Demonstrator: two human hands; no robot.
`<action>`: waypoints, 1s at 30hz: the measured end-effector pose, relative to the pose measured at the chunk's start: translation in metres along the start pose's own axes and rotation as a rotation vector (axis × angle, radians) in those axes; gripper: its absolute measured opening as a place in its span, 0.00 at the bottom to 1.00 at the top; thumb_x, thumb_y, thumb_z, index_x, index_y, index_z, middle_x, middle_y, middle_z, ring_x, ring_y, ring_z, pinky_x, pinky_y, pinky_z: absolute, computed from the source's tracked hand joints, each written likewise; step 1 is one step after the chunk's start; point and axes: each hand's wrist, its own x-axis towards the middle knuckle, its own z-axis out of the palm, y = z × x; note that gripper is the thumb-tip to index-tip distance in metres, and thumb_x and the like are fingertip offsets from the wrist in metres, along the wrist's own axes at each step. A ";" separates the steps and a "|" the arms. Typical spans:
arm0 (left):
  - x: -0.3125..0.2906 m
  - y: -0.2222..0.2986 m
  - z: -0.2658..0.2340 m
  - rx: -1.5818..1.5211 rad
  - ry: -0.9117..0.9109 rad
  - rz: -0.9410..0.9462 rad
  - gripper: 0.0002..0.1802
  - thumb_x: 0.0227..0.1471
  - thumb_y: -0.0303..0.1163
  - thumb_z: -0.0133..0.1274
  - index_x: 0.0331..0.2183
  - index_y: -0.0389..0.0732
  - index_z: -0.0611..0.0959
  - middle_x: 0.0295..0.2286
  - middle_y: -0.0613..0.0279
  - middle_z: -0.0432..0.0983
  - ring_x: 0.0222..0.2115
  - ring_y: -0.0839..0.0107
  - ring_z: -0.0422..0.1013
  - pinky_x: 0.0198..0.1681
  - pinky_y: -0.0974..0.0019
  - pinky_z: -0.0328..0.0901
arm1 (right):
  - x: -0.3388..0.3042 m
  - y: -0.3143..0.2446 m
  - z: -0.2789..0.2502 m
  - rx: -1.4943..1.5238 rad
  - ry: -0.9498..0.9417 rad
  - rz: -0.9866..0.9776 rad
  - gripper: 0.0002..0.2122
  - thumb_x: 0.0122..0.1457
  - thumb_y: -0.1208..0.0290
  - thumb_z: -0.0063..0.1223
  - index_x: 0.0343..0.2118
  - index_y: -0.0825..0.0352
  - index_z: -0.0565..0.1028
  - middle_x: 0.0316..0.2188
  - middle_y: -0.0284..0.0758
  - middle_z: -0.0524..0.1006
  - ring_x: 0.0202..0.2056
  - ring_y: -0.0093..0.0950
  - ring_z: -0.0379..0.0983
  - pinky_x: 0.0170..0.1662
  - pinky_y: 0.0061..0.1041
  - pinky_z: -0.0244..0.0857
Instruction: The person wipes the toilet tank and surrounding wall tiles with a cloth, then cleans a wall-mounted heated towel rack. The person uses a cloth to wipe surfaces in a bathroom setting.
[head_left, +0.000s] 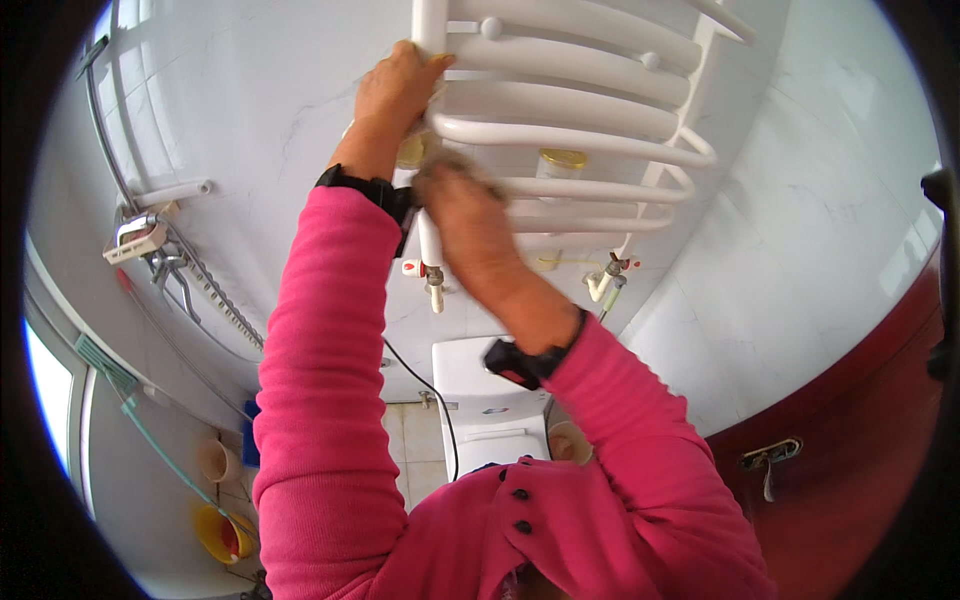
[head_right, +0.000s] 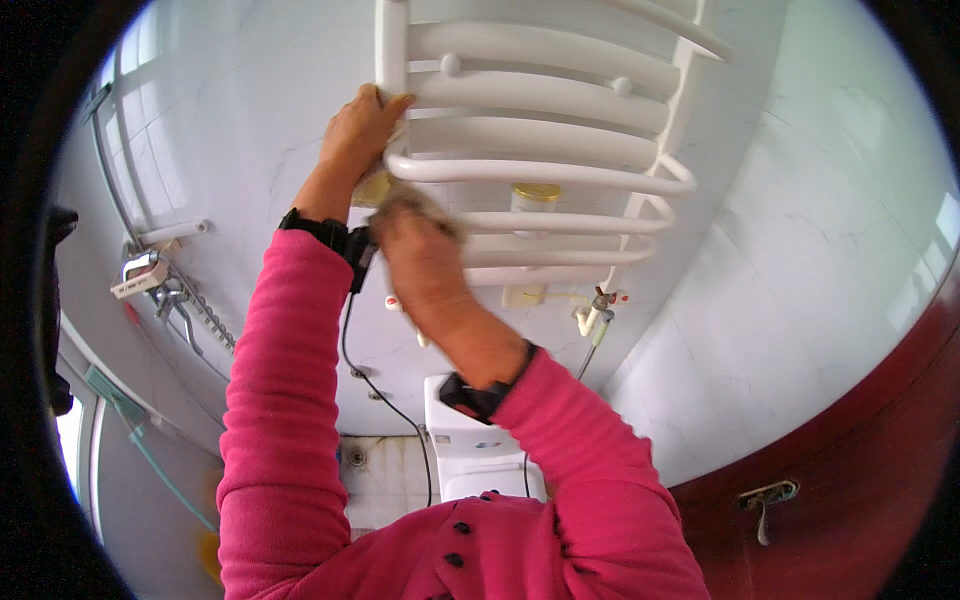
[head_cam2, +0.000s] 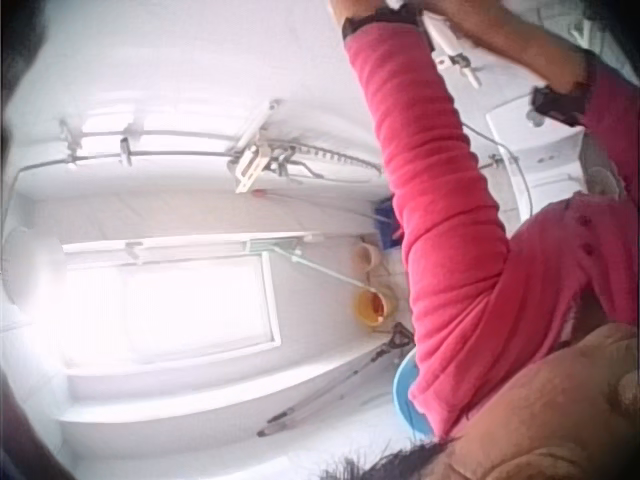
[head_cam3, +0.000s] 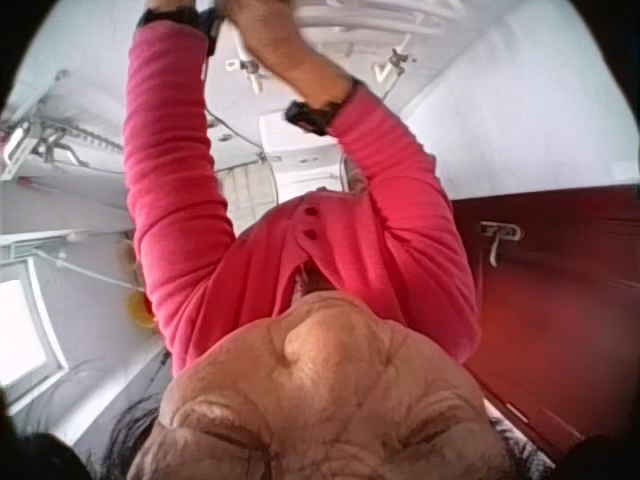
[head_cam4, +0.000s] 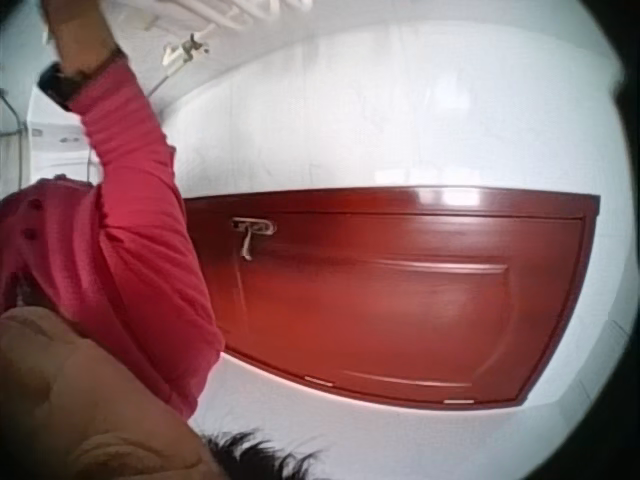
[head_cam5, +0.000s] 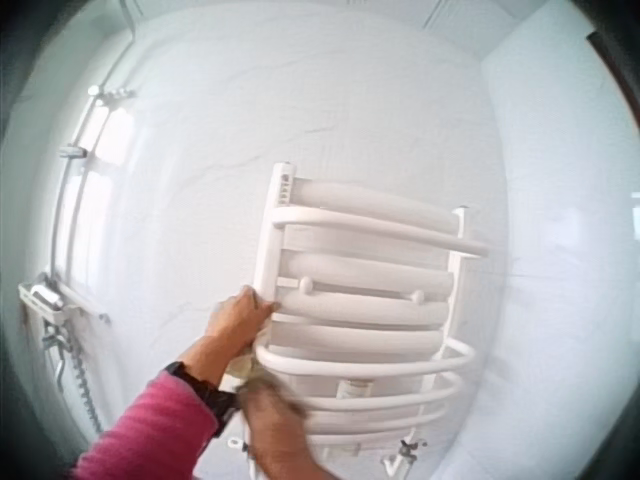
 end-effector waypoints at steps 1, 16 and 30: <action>0.000 0.001 -0.001 0.007 -0.010 0.008 0.33 0.54 0.59 0.51 0.43 0.36 0.78 0.38 0.44 0.80 0.43 0.48 0.75 0.47 0.52 0.68 | 0.001 -0.005 0.007 0.029 -0.016 0.038 0.14 0.53 0.83 0.48 0.43 0.69 0.74 0.46 0.45 0.75 0.48 0.44 0.73 0.50 0.39 0.69; 0.002 -0.001 0.003 0.034 0.008 0.029 0.32 0.56 0.60 0.49 0.40 0.36 0.76 0.36 0.43 0.80 0.40 0.45 0.76 0.45 0.49 0.68 | -0.041 0.065 -0.100 -0.282 0.189 0.165 0.10 0.54 0.84 0.48 0.39 0.71 0.75 0.42 0.45 0.76 0.45 0.45 0.73 0.49 0.38 0.67; -0.004 0.007 -0.004 0.036 -0.007 -0.017 0.31 0.55 0.59 0.50 0.41 0.36 0.78 0.37 0.43 0.80 0.42 0.46 0.75 0.48 0.51 0.67 | -0.054 0.082 -0.104 -0.163 0.220 0.201 0.09 0.58 0.80 0.44 0.39 0.71 0.75 0.40 0.44 0.76 0.43 0.45 0.73 0.48 0.39 0.68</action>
